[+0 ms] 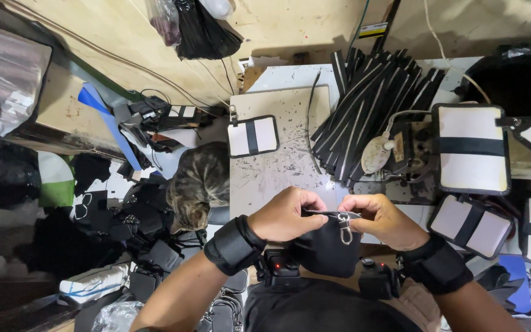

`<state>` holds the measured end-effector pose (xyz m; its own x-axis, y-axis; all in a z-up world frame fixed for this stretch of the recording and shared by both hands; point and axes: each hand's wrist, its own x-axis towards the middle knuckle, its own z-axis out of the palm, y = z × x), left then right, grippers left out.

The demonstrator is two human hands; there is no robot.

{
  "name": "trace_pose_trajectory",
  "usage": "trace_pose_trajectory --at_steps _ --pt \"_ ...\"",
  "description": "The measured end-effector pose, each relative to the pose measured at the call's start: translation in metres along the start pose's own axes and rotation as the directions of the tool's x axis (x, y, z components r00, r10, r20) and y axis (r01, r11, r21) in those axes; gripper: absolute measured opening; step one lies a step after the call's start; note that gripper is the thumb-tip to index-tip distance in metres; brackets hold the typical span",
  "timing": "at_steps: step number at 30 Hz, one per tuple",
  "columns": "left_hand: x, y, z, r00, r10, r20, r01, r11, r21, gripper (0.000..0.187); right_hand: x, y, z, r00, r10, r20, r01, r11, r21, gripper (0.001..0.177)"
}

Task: Assembling and sewing small fabric pouches by attaching zippers and straps using a sewing machine

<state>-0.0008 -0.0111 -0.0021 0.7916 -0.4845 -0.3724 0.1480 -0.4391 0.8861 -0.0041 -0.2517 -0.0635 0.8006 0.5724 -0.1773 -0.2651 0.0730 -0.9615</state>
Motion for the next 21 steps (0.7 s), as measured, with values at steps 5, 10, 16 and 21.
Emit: trace_pose_trajectory --at_steps 5,10,16,21 --pt "0.0 0.002 -0.001 1.0 0.014 0.002 -0.014 1.0 -0.008 0.017 0.004 0.026 -0.008 0.998 -0.062 -0.027 0.062 0.998 -0.013 0.005" --pt "0.001 0.001 0.001 1.0 0.019 0.001 -0.019 0.999 -0.031 0.016 0.002 0.024 -0.007 0.993 -0.113 -0.025 0.111 0.993 -0.045 0.006" --pt "0.001 -0.001 0.002 0.993 0.112 0.033 -0.111 0.994 -0.01 0.015 0.004 0.008 0.0 0.989 -0.146 0.009 0.146 0.984 -0.098 0.008" --pt "0.0 -0.001 0.0 0.989 0.146 -0.008 -0.145 0.986 0.078 0.017 0.004 -0.015 0.008 0.994 -0.105 0.022 0.107 0.96 -0.259 0.005"
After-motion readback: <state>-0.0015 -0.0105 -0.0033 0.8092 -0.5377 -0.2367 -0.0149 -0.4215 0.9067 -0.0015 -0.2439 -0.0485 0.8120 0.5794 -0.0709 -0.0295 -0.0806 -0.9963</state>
